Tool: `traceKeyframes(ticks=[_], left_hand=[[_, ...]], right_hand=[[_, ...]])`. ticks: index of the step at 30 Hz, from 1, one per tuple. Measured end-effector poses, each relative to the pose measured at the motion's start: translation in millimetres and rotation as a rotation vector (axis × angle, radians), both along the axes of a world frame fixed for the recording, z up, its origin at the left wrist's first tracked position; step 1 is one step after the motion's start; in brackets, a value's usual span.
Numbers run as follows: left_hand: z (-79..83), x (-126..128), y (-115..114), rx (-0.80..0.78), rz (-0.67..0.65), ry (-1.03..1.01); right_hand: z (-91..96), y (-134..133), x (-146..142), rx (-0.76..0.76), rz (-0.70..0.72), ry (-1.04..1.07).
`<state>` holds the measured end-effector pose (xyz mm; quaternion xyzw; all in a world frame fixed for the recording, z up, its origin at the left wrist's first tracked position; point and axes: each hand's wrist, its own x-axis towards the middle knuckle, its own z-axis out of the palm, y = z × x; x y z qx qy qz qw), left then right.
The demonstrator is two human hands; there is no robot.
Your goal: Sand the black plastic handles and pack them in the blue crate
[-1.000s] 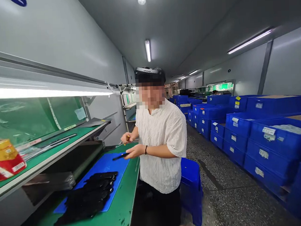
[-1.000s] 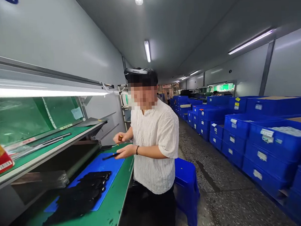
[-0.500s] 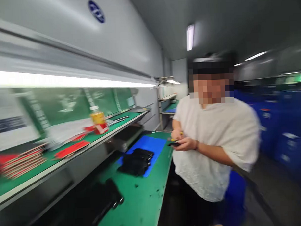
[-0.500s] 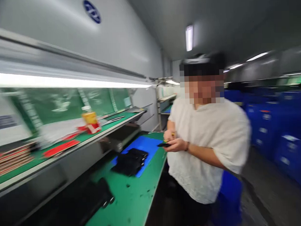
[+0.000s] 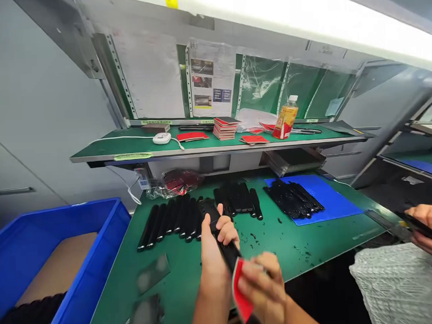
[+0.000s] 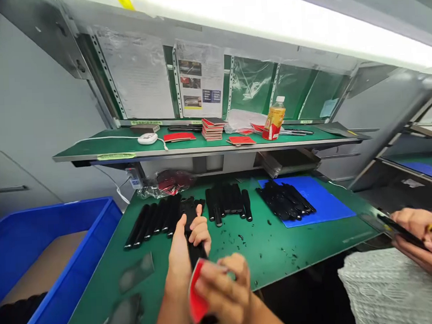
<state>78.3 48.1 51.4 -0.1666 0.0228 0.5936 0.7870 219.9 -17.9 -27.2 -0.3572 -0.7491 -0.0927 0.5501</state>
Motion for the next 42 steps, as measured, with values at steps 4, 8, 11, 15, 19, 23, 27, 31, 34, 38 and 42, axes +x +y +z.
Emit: traceKeyframes(ticks=[4,8,11,15,19,23,27,31,34,38,42], left_hand=[[-1.9,-26,-1,-0.005,0.14,-0.046],[5.1,-47,-12,0.141,0.262,0.005],[8.4,-57,-19,0.155,0.338,0.025],[4.7,-68,-22,0.191,0.404,-0.005],[-1.6,-76,-24,0.207,0.434,0.003],[-4.7,-83,-31,0.262,0.473,0.084],[-5.5,-93,-40,0.326,0.557,0.108],[-12.8,-105,-43,0.348,0.606,0.108],[-16.7,-112,-44,0.331,0.628,0.119],[-8.7,-110,-46,0.222,0.667,0.087],[3.1,-100,-46,0.06,0.623,0.014]], right_hand=[[19.0,26,-14,-0.16,-0.019,0.082],[28.2,20,-27,-0.376,0.168,0.299],[32.3,9,-40,-0.673,0.347,0.609],[40.6,-6,-56,-0.984,0.581,0.727],[35.0,3,-58,-0.494,0.444,0.371],[29.4,52,-58,-0.309,0.273,0.141],[43.4,61,-64,-0.51,0.327,0.136],[64.0,23,-71,-0.99,0.855,0.578],[75.9,9,-75,-1.458,1.16,0.774],[79.4,5,-81,-1.574,1.124,0.918],[56.4,18,-88,-1.415,1.034,0.899]])
